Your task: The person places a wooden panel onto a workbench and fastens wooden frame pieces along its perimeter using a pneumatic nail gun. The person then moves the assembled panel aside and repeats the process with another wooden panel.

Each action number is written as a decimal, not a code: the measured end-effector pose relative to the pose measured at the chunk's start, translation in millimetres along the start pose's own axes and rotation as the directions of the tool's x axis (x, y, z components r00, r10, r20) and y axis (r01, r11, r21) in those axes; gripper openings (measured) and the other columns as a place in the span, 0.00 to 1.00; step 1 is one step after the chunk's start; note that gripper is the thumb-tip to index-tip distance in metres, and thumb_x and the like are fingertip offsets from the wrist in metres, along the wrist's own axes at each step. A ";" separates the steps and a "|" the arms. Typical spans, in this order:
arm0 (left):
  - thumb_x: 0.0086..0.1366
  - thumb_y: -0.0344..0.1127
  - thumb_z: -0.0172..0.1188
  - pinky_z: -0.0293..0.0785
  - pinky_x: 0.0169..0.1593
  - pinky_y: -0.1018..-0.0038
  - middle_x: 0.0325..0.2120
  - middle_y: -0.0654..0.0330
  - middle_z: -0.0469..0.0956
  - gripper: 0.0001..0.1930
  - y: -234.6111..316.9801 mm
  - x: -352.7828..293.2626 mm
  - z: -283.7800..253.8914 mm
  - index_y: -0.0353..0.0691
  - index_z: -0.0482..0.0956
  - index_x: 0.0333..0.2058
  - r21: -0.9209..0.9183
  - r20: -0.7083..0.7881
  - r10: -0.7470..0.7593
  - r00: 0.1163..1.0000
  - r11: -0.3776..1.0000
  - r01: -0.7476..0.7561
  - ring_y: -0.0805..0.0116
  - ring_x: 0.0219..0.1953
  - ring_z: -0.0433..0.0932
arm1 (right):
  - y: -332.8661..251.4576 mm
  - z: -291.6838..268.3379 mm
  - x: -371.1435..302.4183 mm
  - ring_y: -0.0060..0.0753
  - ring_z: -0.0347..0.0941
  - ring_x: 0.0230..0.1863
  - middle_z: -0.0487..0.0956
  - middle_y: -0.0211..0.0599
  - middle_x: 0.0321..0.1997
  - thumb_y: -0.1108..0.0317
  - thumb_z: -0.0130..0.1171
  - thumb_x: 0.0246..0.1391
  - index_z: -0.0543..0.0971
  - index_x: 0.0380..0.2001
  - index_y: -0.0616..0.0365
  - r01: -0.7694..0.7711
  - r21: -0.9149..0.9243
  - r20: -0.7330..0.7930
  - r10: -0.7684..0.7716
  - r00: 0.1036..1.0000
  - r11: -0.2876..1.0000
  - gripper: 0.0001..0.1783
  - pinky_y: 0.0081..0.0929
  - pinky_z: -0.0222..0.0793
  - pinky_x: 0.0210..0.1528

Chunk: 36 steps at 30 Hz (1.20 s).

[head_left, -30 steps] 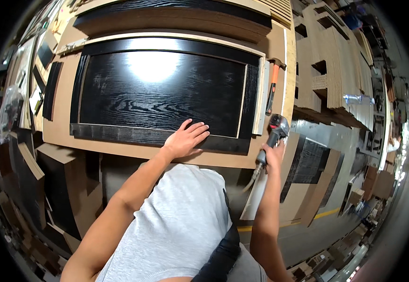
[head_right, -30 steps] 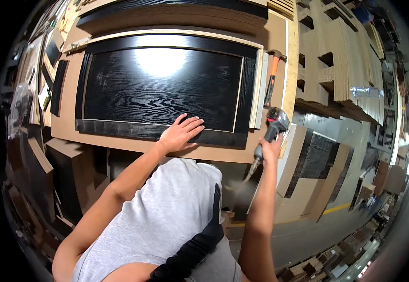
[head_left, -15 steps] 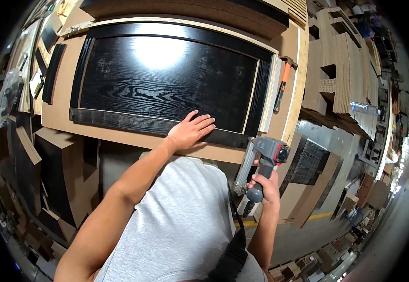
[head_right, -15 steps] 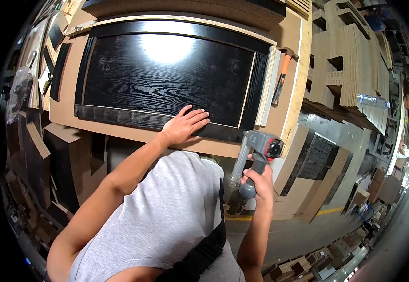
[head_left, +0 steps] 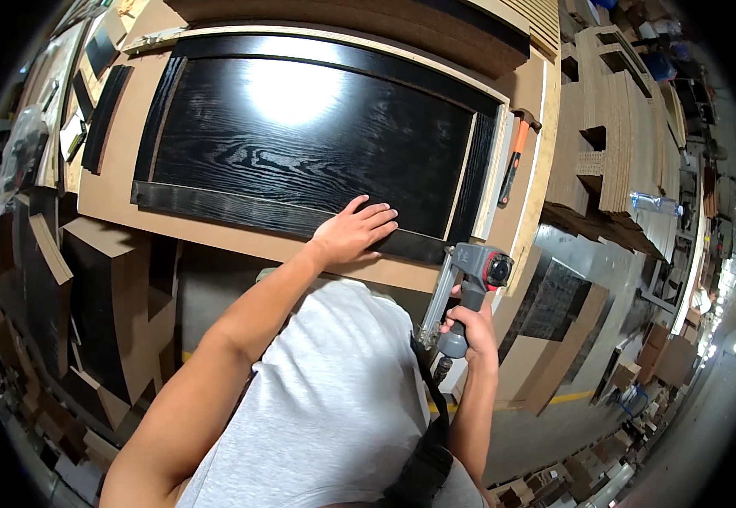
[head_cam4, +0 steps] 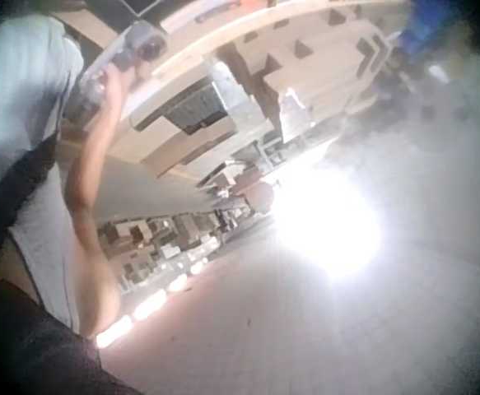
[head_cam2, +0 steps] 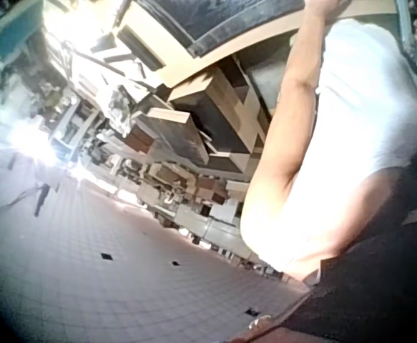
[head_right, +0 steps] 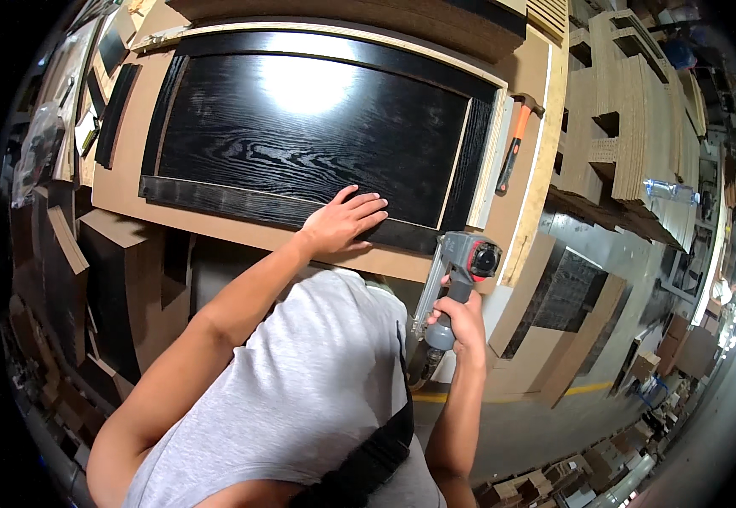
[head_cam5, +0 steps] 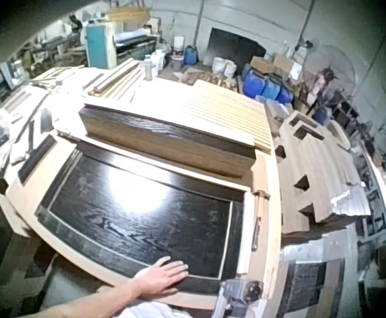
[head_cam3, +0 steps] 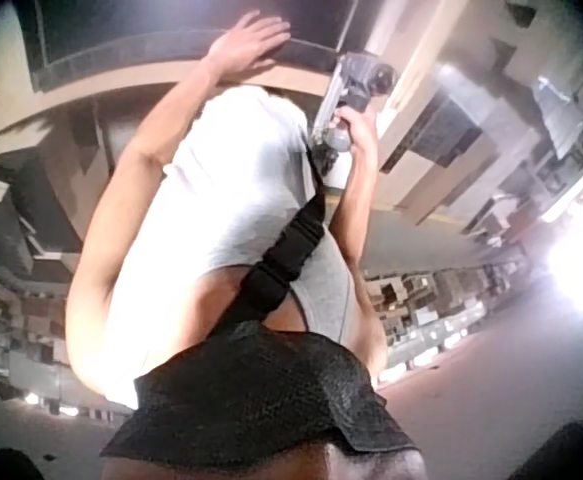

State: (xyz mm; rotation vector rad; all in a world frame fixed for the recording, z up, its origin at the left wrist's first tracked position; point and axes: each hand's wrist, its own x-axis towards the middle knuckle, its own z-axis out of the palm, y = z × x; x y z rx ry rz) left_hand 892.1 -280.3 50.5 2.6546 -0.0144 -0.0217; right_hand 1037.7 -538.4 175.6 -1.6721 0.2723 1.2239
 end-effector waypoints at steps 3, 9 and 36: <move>0.62 0.50 0.64 0.48 0.73 0.53 0.66 0.57 0.63 0.33 -0.5 -3.1 -0.6 0.43 0.69 0.62 -0.019 -0.006 -0.010 1.000 1.000 0.010 0.60 0.71 0.57 | 0.6 6.2 -7.6 0.29 0.72 0.18 0.74 0.36 0.22 0.81 0.55 0.44 0.72 0.47 0.62 0.020 0.035 0.005 -0.020 1.000 0.999 0.23 0.29 0.74 0.23; 0.57 0.54 0.68 0.42 0.72 0.43 0.66 0.55 0.63 0.37 -12.7 -30.1 -9.0 0.43 0.70 0.61 -0.001 -0.064 -0.146 0.987 0.989 0.146 0.59 0.71 0.56 | 10.5 25.0 -6.5 0.30 0.72 0.19 0.73 0.37 0.22 0.80 0.55 0.44 0.71 0.51 0.64 0.026 -0.008 0.083 -0.026 0.996 1.000 0.26 0.31 0.75 0.24; 0.53 0.53 0.72 0.42 0.72 0.42 0.66 0.55 0.62 0.39 -99.3 -147.4 -48.5 0.48 0.69 0.62 0.043 -0.116 -0.207 0.971 0.976 0.213 0.57 0.71 0.56 | 23.5 168.5 -17.5 0.27 0.71 0.20 0.73 0.34 0.23 0.80 0.55 0.42 0.73 0.49 0.65 0.061 -0.101 0.140 -0.047 0.989 0.993 0.25 0.30 0.76 0.23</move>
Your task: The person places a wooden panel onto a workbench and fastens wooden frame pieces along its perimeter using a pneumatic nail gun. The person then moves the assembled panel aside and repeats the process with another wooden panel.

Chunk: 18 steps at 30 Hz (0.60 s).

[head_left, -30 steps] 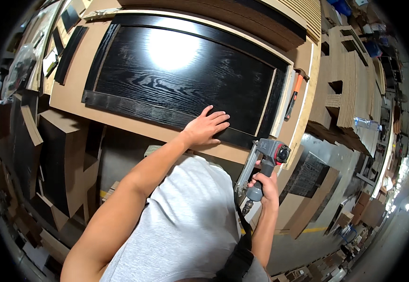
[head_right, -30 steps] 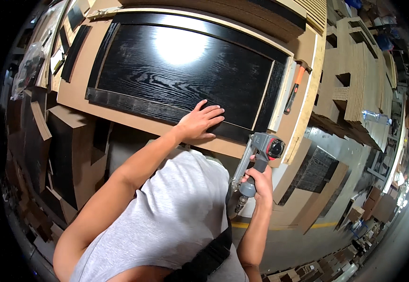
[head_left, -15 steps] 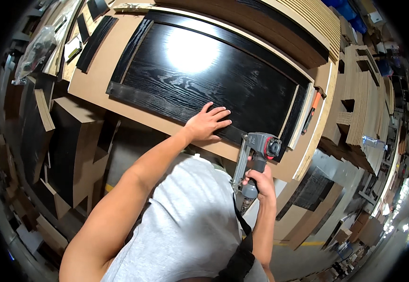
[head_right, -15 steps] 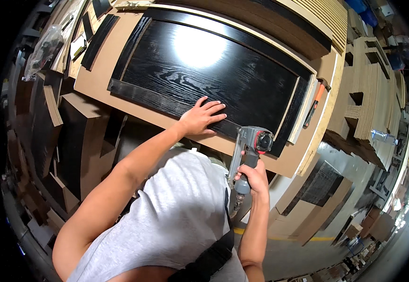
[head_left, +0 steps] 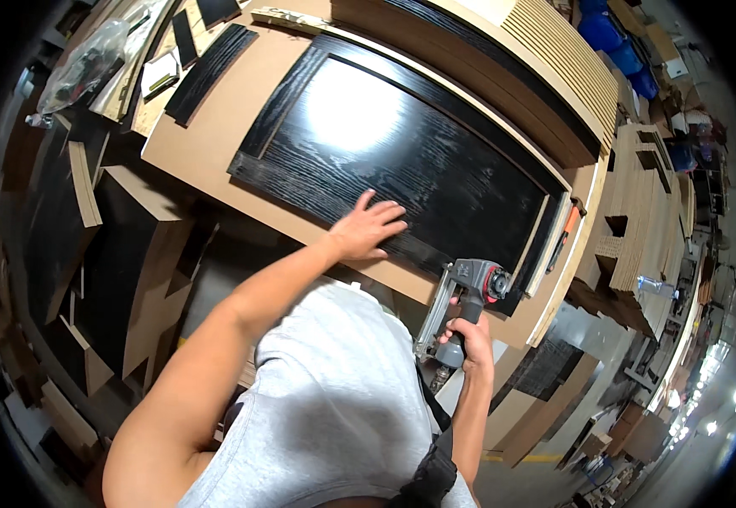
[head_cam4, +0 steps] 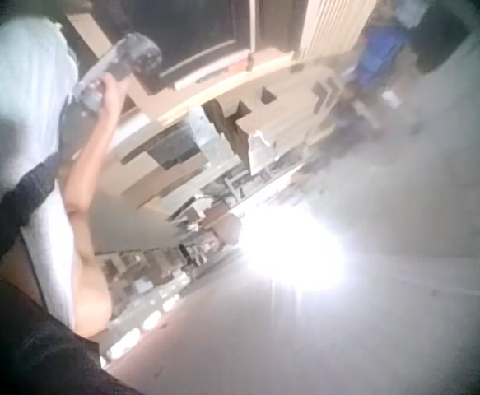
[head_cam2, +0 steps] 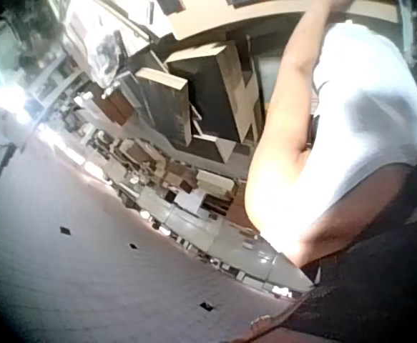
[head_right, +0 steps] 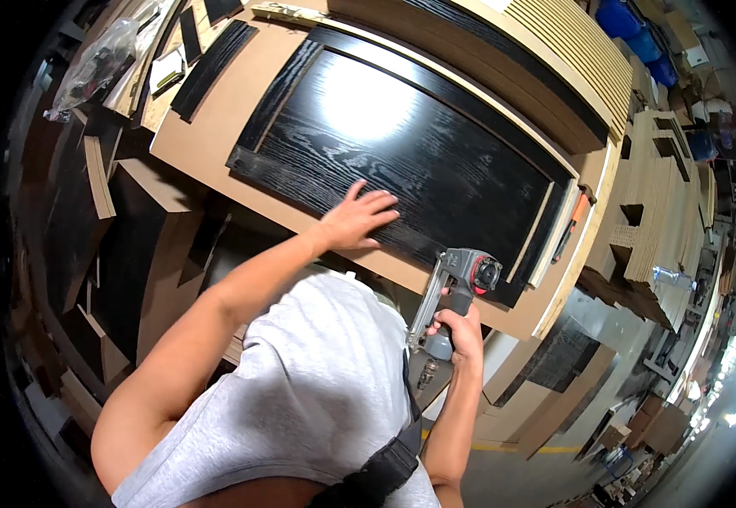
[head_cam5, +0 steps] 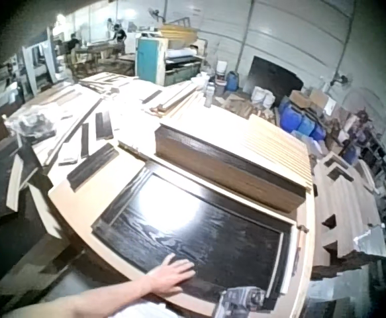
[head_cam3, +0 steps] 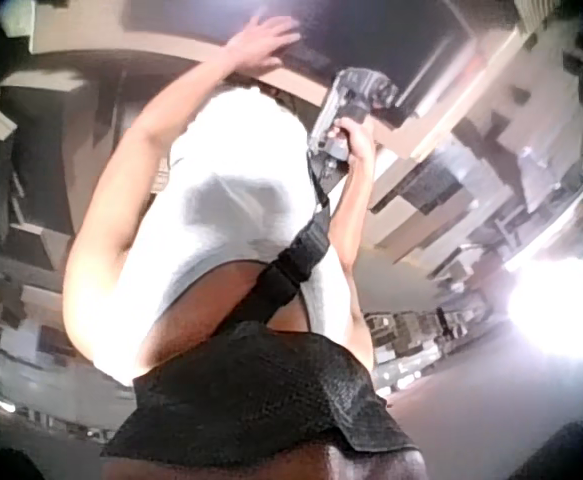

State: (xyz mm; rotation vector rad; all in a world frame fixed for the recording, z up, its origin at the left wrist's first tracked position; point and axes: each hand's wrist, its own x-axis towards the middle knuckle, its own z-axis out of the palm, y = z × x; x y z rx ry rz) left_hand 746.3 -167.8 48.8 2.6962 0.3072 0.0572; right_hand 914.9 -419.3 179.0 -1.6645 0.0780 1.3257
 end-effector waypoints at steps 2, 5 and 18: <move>0.54 0.54 0.70 0.44 0.71 0.39 0.66 0.56 0.62 0.38 -31.8 -27.8 -14.8 0.51 0.70 0.62 0.040 -0.003 -0.076 0.997 0.996 0.076 0.57 0.71 0.56 | 0.3 20.1 5.5 0.27 0.71 0.20 0.73 0.34 0.23 0.80 0.55 0.42 0.72 0.50 0.65 -0.005 -0.002 0.041 0.005 0.999 1.000 0.26 0.29 0.76 0.23; 0.54 0.59 0.69 0.43 0.71 0.40 0.66 0.55 0.62 0.39 -61.0 -50.8 -24.7 0.55 0.69 0.63 0.076 -0.018 -0.097 0.995 0.992 0.099 0.57 0.71 0.56 | -3.2 51.1 13.2 0.27 0.71 0.21 0.73 0.34 0.23 0.80 0.55 0.42 0.72 0.50 0.65 -0.005 -0.026 0.111 0.008 0.994 1.000 0.26 0.29 0.75 0.23; 0.56 0.60 0.66 0.46 0.71 0.42 0.66 0.56 0.63 0.39 -75.7 -57.2 -18.5 0.53 0.69 0.63 0.062 -0.098 -0.023 0.995 0.998 0.030 0.58 0.70 0.57 | -10.0 122.9 15.4 0.29 0.71 0.19 0.72 0.36 0.21 0.82 0.54 0.42 0.71 0.44 0.63 -0.037 -0.089 0.028 0.040 0.999 0.995 0.21 0.28 0.73 0.23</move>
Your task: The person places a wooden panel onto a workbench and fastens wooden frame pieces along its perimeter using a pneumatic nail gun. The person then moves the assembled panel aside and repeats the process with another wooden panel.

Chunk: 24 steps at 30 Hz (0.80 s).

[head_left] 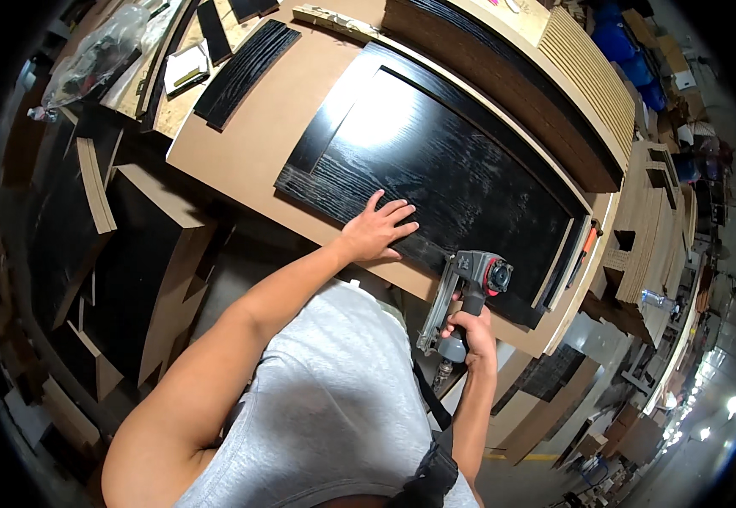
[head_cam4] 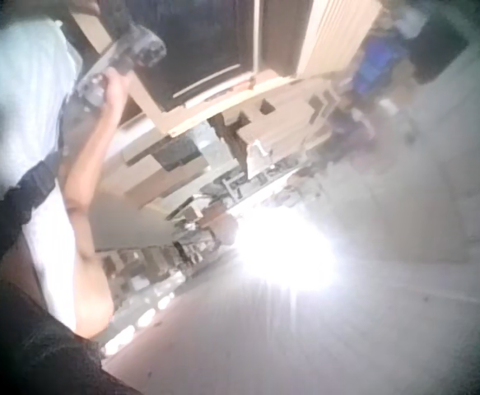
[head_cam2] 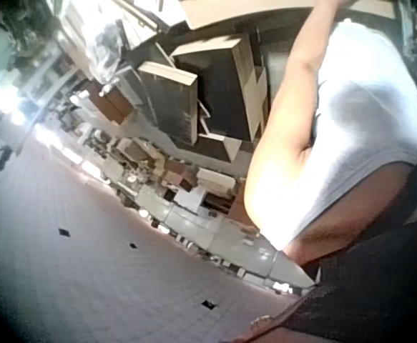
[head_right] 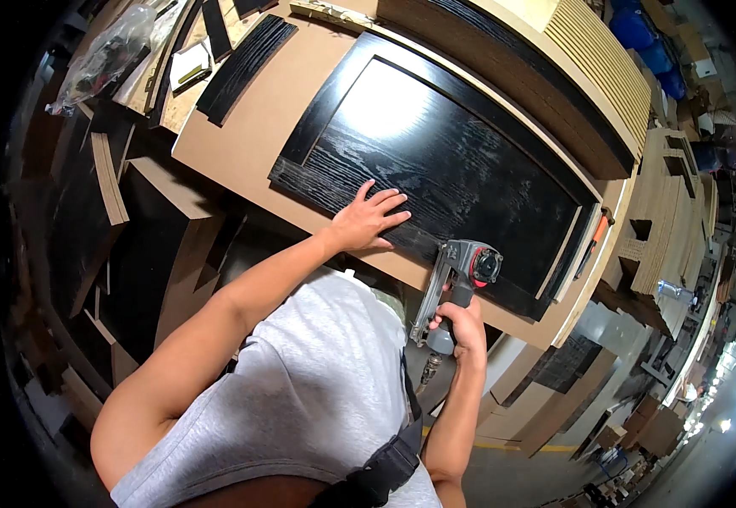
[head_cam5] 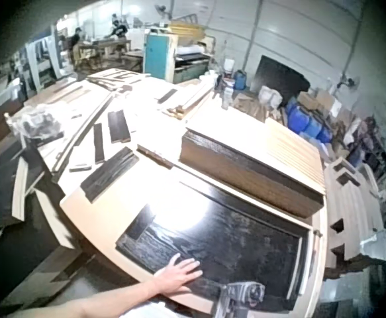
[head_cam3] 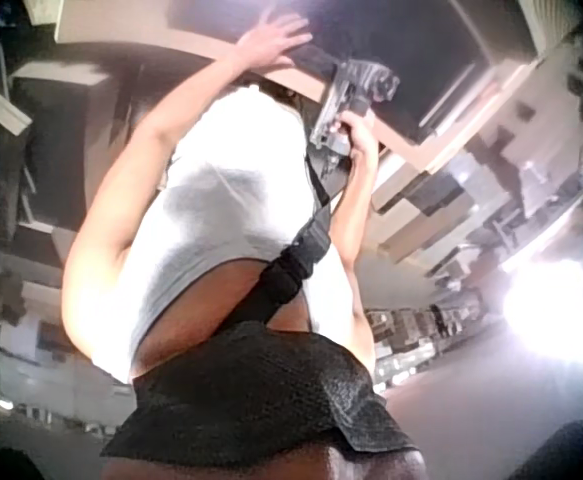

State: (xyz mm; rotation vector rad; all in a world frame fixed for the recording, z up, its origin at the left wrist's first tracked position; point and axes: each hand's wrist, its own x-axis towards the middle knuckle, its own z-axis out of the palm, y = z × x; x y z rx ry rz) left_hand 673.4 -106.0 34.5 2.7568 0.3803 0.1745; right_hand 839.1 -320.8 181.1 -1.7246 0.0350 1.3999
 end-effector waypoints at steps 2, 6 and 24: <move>0.55 0.58 0.68 0.45 0.71 0.41 0.66 0.56 0.63 0.39 -1.4 0.8 0.5 0.51 0.70 0.63 -0.021 0.006 0.000 1.000 1.000 0.000 0.58 0.71 0.56 | 0.9 0.4 1.3 0.31 0.71 0.18 0.72 0.37 0.21 0.80 0.54 0.41 0.72 0.46 0.65 0.032 -0.024 0.006 -0.032 0.999 0.999 0.23 0.30 0.74 0.24; 0.53 0.55 0.71 0.41 0.71 0.39 0.66 0.55 0.62 0.39 -24.0 -19.6 -16.1 0.51 0.70 0.63 -0.081 -0.004 -0.098 0.995 0.992 0.097 0.58 0.71 0.56 | -3.8 17.5 -6.8 0.29 0.71 0.19 0.72 0.36 0.22 0.80 0.54 0.41 0.72 0.48 0.66 0.044 -0.053 -0.024 -0.045 0.999 0.998 0.25 0.27 0.74 0.23; 0.51 0.63 0.68 0.42 0.71 0.39 0.66 0.60 0.63 0.39 -88.5 -72.9 -39.0 0.59 0.73 0.61 0.020 -0.091 -0.175 0.980 0.984 0.178 0.60 0.72 0.54 | -39.2 133.7 27.0 0.29 0.73 0.18 0.74 0.37 0.24 0.83 0.56 0.39 0.73 0.46 0.67 0.047 -0.314 0.218 0.024 0.976 0.948 0.24 0.28 0.72 0.22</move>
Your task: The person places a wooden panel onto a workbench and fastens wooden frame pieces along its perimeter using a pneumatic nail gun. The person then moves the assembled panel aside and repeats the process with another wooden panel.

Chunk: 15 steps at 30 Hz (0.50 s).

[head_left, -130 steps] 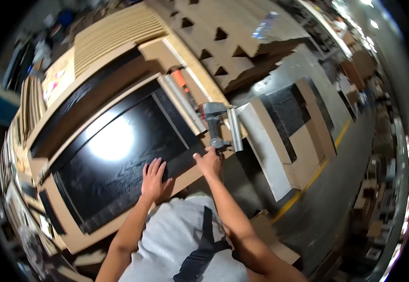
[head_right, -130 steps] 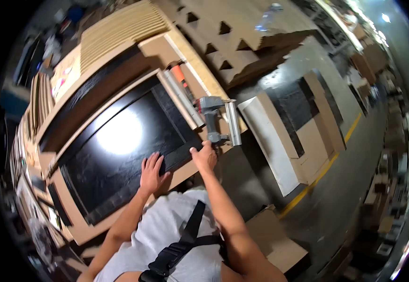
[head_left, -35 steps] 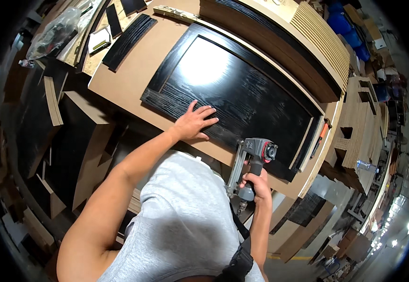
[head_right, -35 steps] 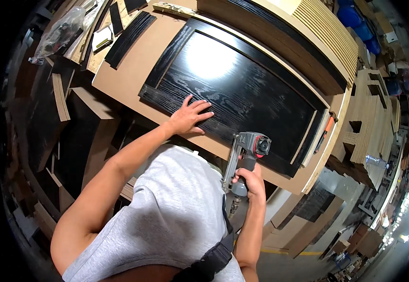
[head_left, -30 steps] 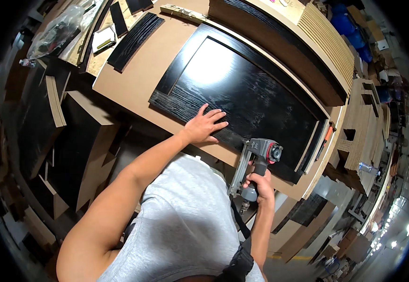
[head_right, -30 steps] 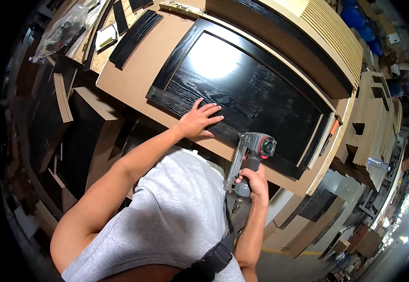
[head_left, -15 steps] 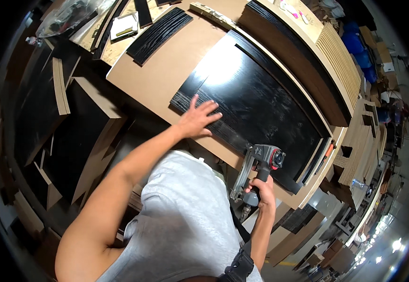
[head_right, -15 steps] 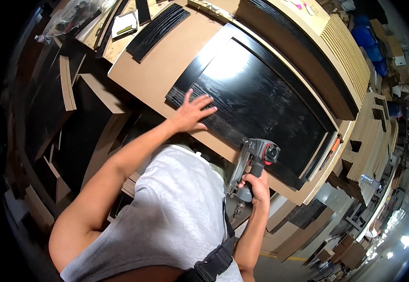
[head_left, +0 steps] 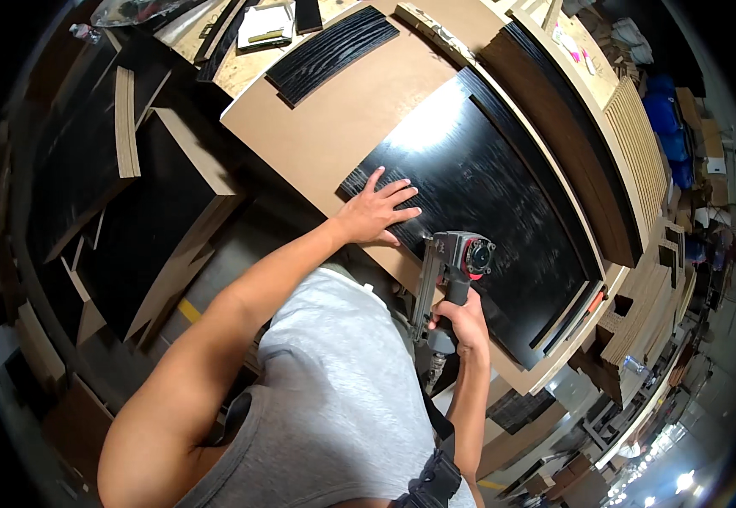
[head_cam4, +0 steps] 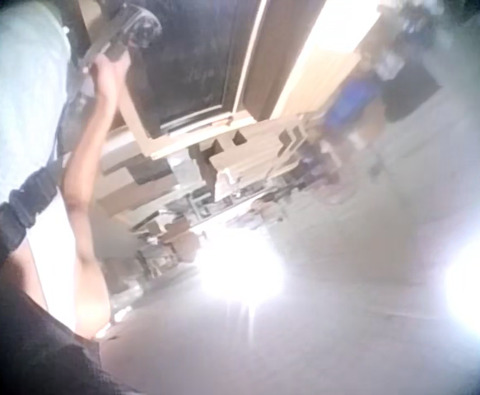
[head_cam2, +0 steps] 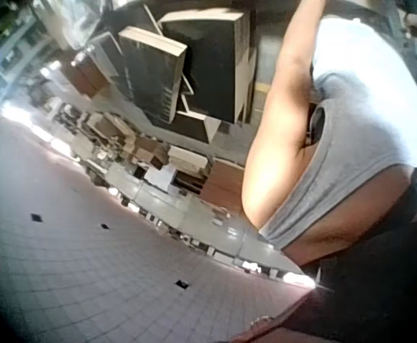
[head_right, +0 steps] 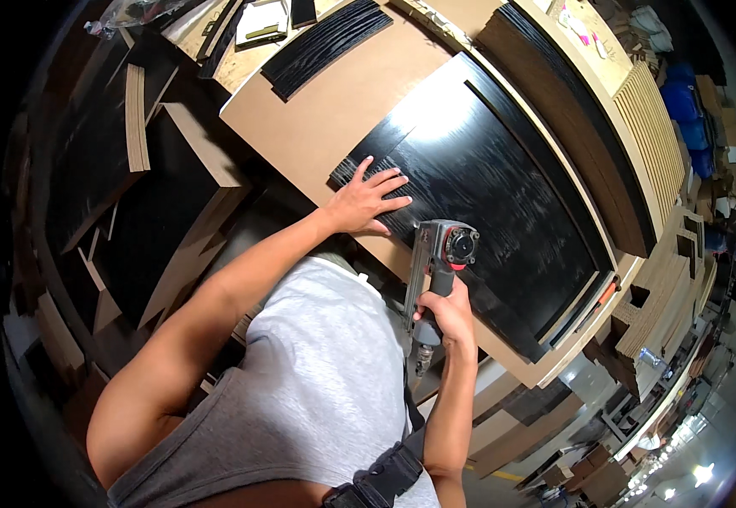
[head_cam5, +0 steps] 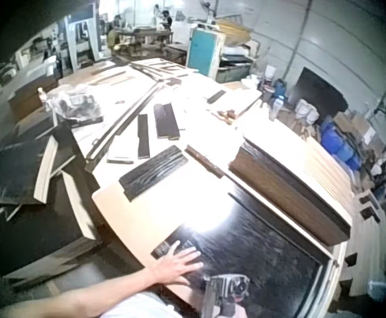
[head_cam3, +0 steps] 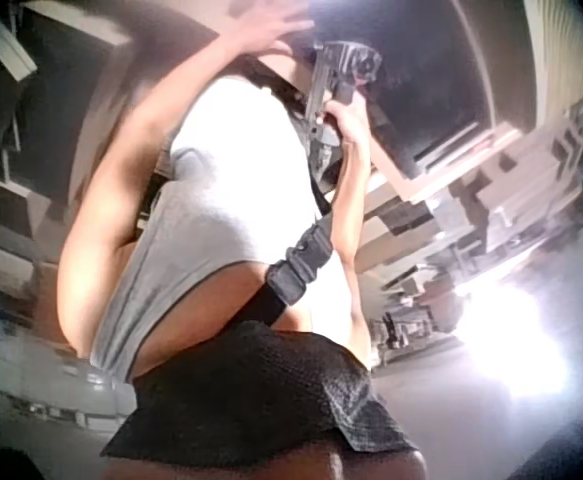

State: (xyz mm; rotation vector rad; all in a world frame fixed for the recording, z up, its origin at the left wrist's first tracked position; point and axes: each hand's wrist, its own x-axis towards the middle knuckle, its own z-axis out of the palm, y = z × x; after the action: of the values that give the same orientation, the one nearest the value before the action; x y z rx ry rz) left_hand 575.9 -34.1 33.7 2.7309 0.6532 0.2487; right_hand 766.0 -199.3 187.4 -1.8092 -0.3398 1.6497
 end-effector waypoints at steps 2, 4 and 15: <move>0.48 0.62 0.71 0.43 0.71 0.39 0.67 0.60 0.63 0.40 -0.6 0.2 -0.9 0.59 0.73 0.60 -0.025 -0.016 -0.001 1.000 1.000 0.001 0.60 0.72 0.55 | -3.3 4.8 1.1 0.29 0.73 0.18 0.74 0.37 0.23 0.83 0.56 0.39 0.73 0.45 0.67 -0.001 -0.025 -0.008 0.000 1.000 1.000 0.24 0.28 0.72 0.22; 0.49 0.60 0.72 0.42 0.71 0.39 0.67 0.58 0.62 0.40 -1.1 -0.6 -3.5 0.57 0.72 0.61 -0.054 0.006 -0.012 1.000 0.998 0.012 0.58 0.72 0.54 | -6.8 10.5 1.0 0.30 0.72 0.18 0.74 0.36 0.22 0.84 0.56 0.39 0.73 0.45 0.67 -0.032 -0.081 -0.027 0.030 0.999 0.996 0.23 0.28 0.72 0.22; 0.58 0.46 0.68 0.57 0.57 0.61 0.41 0.60 0.81 0.17 -42.8 -69.3 -15.3 0.42 0.86 0.42 -0.463 -0.271 -0.682 0.680 0.711 0.529 0.61 0.50 0.74 | -24.0 26.7 8.3 0.32 0.72 0.19 0.73 0.38 0.21 0.82 0.56 0.39 0.72 0.48 0.69 0.015 -0.193 0.044 -0.006 0.999 0.981 0.27 0.31 0.72 0.25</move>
State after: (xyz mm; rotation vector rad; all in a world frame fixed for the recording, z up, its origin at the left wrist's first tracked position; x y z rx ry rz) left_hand 493.7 -26.2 26.7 1.9597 1.4567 0.7239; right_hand 747.5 -168.5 196.0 -1.9103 -0.5449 1.7005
